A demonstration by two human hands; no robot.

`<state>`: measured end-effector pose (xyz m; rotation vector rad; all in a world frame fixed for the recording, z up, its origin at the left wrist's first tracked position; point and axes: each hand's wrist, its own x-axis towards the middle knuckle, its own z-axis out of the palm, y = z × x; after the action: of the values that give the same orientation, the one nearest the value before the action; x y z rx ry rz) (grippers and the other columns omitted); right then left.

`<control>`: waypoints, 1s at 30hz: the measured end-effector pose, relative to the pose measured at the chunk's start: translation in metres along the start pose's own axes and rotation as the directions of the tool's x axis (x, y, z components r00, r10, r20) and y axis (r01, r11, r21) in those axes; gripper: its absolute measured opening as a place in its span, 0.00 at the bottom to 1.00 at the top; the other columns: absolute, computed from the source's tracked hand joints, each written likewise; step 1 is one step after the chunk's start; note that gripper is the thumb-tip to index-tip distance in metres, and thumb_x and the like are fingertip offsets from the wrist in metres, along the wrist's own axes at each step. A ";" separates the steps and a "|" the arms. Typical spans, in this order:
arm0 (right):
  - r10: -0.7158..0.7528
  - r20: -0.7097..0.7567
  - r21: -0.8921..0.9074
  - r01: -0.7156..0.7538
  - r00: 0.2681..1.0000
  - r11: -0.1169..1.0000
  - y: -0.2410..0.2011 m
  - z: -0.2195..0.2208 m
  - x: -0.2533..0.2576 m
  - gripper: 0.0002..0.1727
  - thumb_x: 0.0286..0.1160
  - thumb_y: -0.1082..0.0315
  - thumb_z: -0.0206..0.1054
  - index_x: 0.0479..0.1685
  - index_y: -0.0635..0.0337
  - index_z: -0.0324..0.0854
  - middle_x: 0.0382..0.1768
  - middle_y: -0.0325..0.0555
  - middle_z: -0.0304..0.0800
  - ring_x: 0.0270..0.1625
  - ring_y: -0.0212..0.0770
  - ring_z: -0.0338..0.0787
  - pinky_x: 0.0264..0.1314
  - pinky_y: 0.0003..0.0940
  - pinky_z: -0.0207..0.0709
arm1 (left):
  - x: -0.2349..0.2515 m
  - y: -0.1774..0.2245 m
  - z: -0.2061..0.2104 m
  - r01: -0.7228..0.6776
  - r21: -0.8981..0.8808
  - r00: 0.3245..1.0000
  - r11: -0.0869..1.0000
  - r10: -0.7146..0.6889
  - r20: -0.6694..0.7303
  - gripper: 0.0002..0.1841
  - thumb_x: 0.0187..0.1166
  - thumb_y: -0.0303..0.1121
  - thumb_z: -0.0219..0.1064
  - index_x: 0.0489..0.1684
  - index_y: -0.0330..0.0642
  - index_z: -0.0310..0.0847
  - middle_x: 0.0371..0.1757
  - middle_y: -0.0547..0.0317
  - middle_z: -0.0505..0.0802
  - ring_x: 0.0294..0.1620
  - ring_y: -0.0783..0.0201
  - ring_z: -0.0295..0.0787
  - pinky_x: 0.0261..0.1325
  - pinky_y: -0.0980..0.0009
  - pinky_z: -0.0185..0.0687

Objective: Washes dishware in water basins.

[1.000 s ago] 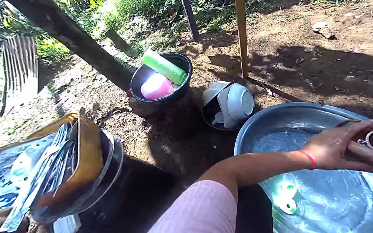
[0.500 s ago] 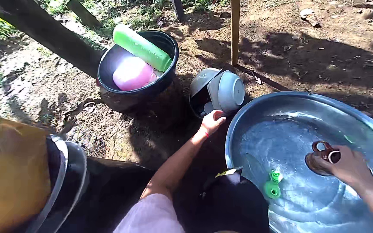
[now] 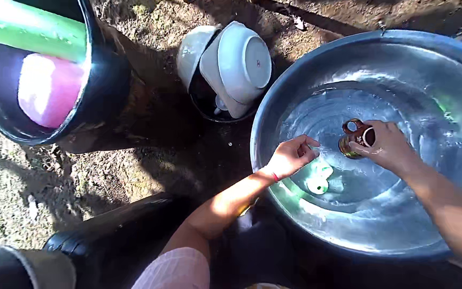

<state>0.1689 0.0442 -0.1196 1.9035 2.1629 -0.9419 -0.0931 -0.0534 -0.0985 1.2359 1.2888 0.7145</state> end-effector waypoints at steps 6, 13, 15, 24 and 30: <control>0.036 -0.023 0.090 -0.034 0.999 0.995 -0.001 -0.029 -0.067 0.45 0.66 0.58 0.82 0.82 0.69 0.65 0.74 0.83 0.67 0.74 0.85 0.71 0.67 0.82 0.66 | -0.027 0.008 0.021 0.203 0.271 0.893 0.941 -0.292 0.343 0.21 0.82 0.28 0.69 0.72 0.32 0.79 0.58 0.38 0.90 0.52 0.48 0.90 0.60 0.53 0.85; 0.206 -0.021 0.040 -0.205 0.978 0.978 -0.035 -0.080 -0.144 0.46 0.68 0.57 0.81 0.83 0.69 0.62 0.77 0.82 0.64 0.78 0.83 0.68 0.73 0.78 0.65 | -0.073 0.073 0.034 0.192 0.361 0.882 0.913 -0.321 0.344 0.29 0.75 0.27 0.74 0.79 0.38 0.76 0.71 0.39 0.86 0.72 0.43 0.83 0.73 0.41 0.76; 0.141 -0.064 0.038 -0.139 0.988 0.990 -0.047 -0.097 -0.164 0.47 0.65 0.57 0.81 0.82 0.70 0.64 0.75 0.84 0.67 0.76 0.83 0.71 0.73 0.76 0.67 | -0.087 0.110 0.025 0.165 0.370 0.911 0.914 -0.285 0.298 0.29 0.76 0.30 0.75 0.79 0.40 0.76 0.76 0.39 0.82 0.75 0.42 0.81 0.74 0.40 0.76; -0.117 0.082 0.233 0.095 0.990 0.968 -0.231 -0.196 -0.184 0.46 0.64 0.59 0.79 0.82 0.76 0.65 0.75 0.81 0.70 0.79 0.73 0.71 0.83 0.61 0.64 | -0.217 0.232 -0.183 0.339 -0.219 0.622 0.915 -0.393 -0.677 0.25 0.85 0.30 0.64 0.82 0.35 0.69 0.71 0.41 0.87 0.64 0.50 0.90 0.67 0.52 0.85; -0.187 0.061 0.341 0.156 0.980 0.927 -0.384 -0.181 -0.138 0.46 0.68 0.56 0.76 0.83 0.75 0.61 0.78 0.77 0.68 0.82 0.68 0.69 0.84 0.58 0.62 | -0.240 0.173 -0.347 0.328 -0.388 0.200 0.861 -0.465 -0.863 0.25 0.84 0.29 0.64 0.79 0.26 0.69 0.72 0.33 0.85 0.74 0.45 0.83 0.79 0.53 0.74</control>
<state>-0.1025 0.0098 0.2337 1.7729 2.2605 -1.4865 -0.4335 -0.1378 0.1926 0.1539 2.3957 1.1692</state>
